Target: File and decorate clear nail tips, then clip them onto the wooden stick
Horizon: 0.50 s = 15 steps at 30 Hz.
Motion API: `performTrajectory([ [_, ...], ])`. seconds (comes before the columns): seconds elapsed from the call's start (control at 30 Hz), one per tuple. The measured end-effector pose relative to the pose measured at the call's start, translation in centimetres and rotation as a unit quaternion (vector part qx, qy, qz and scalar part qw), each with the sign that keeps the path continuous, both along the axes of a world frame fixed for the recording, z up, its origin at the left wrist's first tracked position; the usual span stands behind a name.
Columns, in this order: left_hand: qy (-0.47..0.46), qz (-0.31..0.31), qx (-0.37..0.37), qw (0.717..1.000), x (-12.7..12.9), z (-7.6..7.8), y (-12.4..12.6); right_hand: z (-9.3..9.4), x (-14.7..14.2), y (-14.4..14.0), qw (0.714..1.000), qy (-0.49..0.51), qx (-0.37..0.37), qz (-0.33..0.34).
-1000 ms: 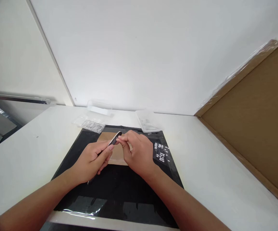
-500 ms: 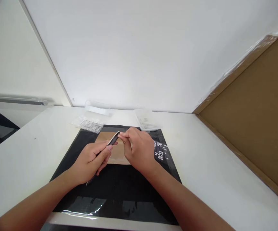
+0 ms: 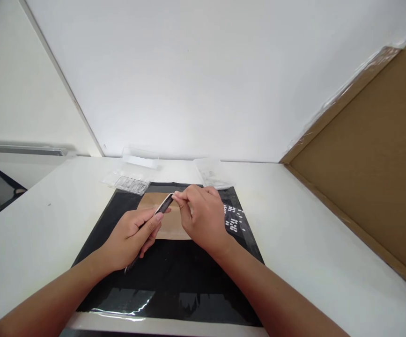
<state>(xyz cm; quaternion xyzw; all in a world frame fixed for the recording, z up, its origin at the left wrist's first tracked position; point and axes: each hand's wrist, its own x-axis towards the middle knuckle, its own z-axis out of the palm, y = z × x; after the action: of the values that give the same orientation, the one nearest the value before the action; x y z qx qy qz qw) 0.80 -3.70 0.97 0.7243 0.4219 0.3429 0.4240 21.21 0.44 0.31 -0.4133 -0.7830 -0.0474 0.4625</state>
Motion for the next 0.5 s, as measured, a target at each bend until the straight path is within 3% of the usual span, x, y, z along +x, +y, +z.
performTrajectory([
  [0.13, 0.005, 0.008, -0.004, 1.000, 0.01, -0.03, 0.09, -0.10, -0.15, -0.37, 0.998, -0.025, -0.012, 0.055],
  [0.33, -0.001, 0.008, -0.013, 1.000, 0.10, -0.09, 0.06, -0.16, -0.03, -0.26, 1.000, -0.010, -0.007, -0.006],
  [0.5, 0.004, 0.015, -0.009, 1.000, 0.09, -0.06, 0.10, -0.17, -0.36, -0.57, 0.998, -0.034, -0.016, 0.044],
])
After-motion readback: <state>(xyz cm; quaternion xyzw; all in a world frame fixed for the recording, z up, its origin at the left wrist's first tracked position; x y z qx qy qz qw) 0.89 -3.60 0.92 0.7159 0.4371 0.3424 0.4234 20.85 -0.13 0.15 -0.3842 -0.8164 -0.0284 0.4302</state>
